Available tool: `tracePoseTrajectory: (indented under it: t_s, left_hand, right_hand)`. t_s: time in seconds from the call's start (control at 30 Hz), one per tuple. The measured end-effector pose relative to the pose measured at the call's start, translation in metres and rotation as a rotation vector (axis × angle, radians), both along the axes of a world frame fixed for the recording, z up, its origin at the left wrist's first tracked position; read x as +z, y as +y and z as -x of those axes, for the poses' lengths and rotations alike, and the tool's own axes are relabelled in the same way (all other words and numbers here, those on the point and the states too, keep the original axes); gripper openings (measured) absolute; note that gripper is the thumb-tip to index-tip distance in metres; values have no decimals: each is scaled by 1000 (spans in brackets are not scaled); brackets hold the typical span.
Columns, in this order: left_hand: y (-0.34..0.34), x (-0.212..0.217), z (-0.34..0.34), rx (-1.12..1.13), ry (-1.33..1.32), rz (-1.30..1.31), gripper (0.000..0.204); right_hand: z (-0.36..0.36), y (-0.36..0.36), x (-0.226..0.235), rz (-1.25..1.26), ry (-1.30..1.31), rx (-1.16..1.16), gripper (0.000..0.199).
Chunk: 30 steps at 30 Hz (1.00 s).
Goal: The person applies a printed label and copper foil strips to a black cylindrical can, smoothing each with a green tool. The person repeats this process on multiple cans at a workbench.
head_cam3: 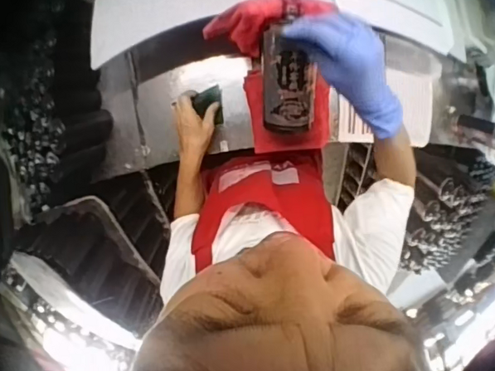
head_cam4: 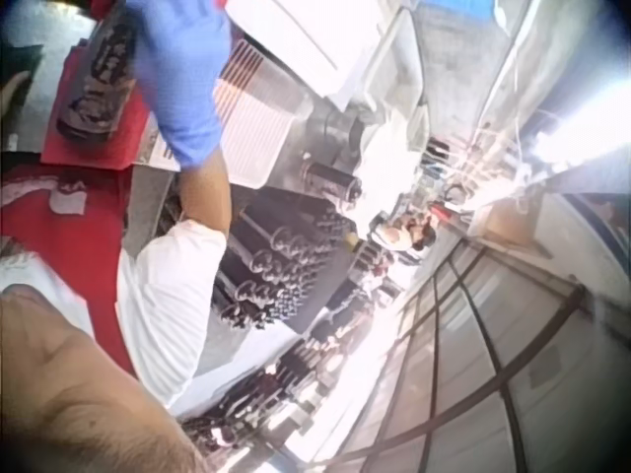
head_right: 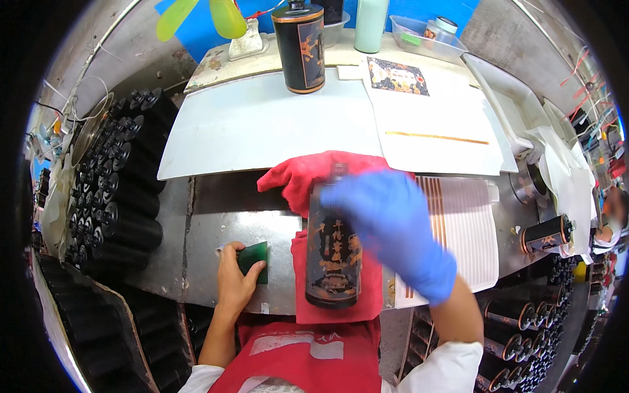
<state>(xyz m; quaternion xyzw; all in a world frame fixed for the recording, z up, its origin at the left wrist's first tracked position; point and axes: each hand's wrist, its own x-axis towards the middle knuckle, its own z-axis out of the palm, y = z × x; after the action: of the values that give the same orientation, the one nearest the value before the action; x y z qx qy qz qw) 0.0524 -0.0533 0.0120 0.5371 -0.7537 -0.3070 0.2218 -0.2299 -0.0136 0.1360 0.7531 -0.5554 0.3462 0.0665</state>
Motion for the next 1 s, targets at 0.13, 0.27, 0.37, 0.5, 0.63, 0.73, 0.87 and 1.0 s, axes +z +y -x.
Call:
tracePoseTrajectory:
  t_s: [0.13, 0.27, 0.37, 0.5, 0.63, 0.73, 0.87, 1.0]
  left_hand:
    - [11, -3, 1, 42, 515, -202, 30]
    - [15, 28, 33, 23, 917, -355, 29]
    - [13, 59, 76, -81, 918, -225, 23]
    - [-6, 73, 131, -117, 856, -72, 21]
    - [-20, 39, 128, -31, 898, -104, 20]
    - [-20, 15, 122, 107, 1036, -354, 19]
    - [-20, -12, 117, 162, 932, -373, 17]
    - [-5, 60, 112, 102, 942, -220, 23]
  right_hand:
    - [-50, 92, -31, -214, -20, 153, 37]
    - [-73, 128, -31, -285, -491, -142, 25]
    - [-61, 95, -26, -242, -867, -429, 29]
    - [-45, 38, -27, -193, -1058, -371, 33]
    - [-24, 38, -63, -214, -1270, -410, 33]
    - [-13, 45, -94, -228, -1565, -410, 33]
    - [-4, 51, -120, -293, -1567, -439, 33]
    - [-26, 51, -45, -182, -1220, -429, 32]
